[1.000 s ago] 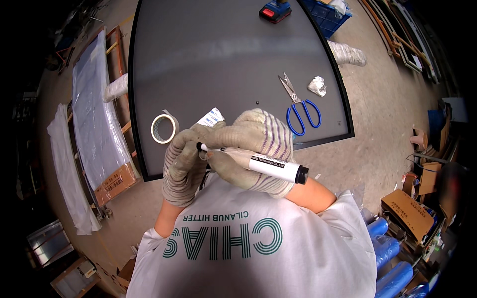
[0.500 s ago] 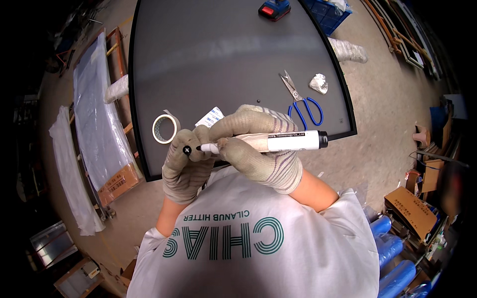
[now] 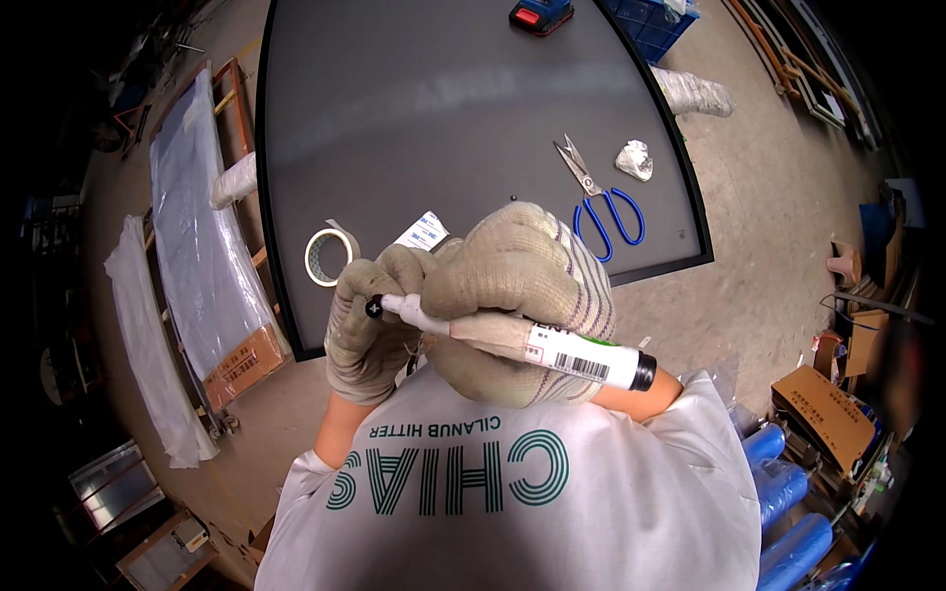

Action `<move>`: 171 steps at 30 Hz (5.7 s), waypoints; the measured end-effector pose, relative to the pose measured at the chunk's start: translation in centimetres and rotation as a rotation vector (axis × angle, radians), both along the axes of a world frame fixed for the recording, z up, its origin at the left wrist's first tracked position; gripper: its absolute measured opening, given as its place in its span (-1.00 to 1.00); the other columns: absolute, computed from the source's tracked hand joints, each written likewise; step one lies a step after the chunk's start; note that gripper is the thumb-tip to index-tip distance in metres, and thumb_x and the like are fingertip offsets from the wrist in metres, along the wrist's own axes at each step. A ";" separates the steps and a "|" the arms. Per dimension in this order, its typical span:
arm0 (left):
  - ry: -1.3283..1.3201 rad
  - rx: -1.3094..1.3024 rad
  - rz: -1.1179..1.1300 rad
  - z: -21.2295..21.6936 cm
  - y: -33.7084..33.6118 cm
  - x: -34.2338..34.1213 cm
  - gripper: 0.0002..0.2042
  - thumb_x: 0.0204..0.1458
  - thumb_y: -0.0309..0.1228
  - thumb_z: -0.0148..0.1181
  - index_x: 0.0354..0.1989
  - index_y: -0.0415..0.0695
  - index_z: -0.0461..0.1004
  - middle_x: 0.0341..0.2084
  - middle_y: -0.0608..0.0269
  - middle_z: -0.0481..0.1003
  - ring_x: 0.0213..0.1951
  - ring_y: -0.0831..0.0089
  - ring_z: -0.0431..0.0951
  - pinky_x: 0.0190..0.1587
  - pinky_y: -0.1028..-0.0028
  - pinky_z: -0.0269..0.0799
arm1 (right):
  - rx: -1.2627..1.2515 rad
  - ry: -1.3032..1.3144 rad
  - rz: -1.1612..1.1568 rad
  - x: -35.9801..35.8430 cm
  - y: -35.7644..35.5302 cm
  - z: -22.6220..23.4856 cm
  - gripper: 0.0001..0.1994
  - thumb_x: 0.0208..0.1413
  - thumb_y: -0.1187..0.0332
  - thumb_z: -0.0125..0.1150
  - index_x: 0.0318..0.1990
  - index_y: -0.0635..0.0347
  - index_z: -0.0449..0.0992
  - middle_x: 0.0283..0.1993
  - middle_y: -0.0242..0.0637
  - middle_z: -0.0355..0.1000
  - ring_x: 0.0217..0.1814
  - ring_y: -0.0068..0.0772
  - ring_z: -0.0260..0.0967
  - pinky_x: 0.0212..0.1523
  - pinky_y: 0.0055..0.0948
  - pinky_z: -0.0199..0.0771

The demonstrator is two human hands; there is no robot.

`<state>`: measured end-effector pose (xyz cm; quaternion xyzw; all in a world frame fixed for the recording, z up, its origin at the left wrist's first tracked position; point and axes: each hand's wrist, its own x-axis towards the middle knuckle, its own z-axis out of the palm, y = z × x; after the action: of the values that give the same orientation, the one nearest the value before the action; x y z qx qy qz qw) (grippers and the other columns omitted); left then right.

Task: The person retrieves a small white box from a storage shelf and places it on a workbench. They pick up a small black component and a marker, applying the marker to the component. The person interacts with coworkers at the table while handling the items.

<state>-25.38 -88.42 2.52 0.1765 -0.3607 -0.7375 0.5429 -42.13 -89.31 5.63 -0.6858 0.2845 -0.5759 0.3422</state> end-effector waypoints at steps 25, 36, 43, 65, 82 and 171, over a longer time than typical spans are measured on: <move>-0.069 -0.113 0.032 -0.5 0.3 0.2 -0.77 0.07 -0.13 0.15 -0.38 -0.02 0.47 -0.44 0.37 0.38 -0.30 0.43 0.40 0.31 -0.03 -0.10 | -0.437 -0.074 -0.066 1.8 -0.7 -0.7 -0.82 -0.16 0.52 0.27 -0.34 0.15 0.45 -0.60 -0.30 0.35 -0.65 -0.54 0.21 -0.57 -0.45 0.17; -0.082 -0.088 0.069 -0.3 1.0 0.3 -0.74 0.07 -0.09 0.15 -0.39 -0.03 0.47 -0.43 0.36 0.39 -0.27 0.42 0.41 0.29 -0.04 -0.06 | -0.415 -0.071 -0.036 2.1 -0.5 -1.1 -0.83 -0.12 0.50 0.27 -0.32 0.16 0.47 -0.58 -0.30 0.35 -0.63 -0.53 0.23 -0.55 -0.45 0.20; -0.070 -0.101 0.048 -0.4 1.0 0.2 -0.77 0.09 -0.13 0.14 -0.36 -0.04 0.46 -0.43 0.34 0.39 -0.26 0.41 0.41 0.30 -0.03 -0.07 | -0.422 -0.043 -0.038 1.8 -0.5 -1.0 -0.84 -0.13 0.51 0.28 -0.34 0.17 0.46 -0.59 -0.30 0.35 -0.63 -0.52 0.22 -0.55 -0.45 0.19; -0.170 -0.152 0.100 -0.1 1.2 0.1 -0.77 0.06 -0.13 0.17 -0.35 -0.03 0.46 -0.43 0.35 0.40 -0.27 0.43 0.40 0.30 -0.04 -0.07 | -0.429 -0.009 -0.037 1.1 -0.4 -1.2 -0.85 -0.16 0.54 0.29 -0.40 0.19 0.44 -0.60 -0.28 0.36 -0.65 -0.50 0.21 -0.56 -0.45 0.16; -0.236 -0.188 0.102 -0.3 0.6 0.4 -0.75 0.06 -0.13 0.17 -0.37 -0.06 0.44 -0.41 0.32 0.41 -0.24 0.42 0.40 0.29 -0.04 -0.02 | -0.638 -0.074 -0.159 1.5 -1.9 -1.3 -0.79 -0.31 0.54 0.34 -0.46 0.17 0.44 -0.48 -0.32 0.46 -0.64 -0.45 0.33 -0.61 -0.42 0.17; -0.152 0.022 0.026 0.6 -0.3 -2.0 -0.79 0.10 -0.27 0.12 -0.50 -0.10 0.39 -0.50 0.37 0.32 -0.27 0.46 0.36 0.31 0.11 -0.02 | -0.115 0.271 -0.147 -3.0 1.5 2.8 -0.89 -0.24 0.42 0.28 -0.49 0.20 0.54 -0.58 -0.33 0.40 -0.55 -0.34 0.29 -0.41 -0.37 0.25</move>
<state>-27.37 -88.70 3.13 0.2427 -0.3902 -0.7189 0.5216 -45.14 -87.80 8.42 -0.7529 0.3440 -0.5169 0.2181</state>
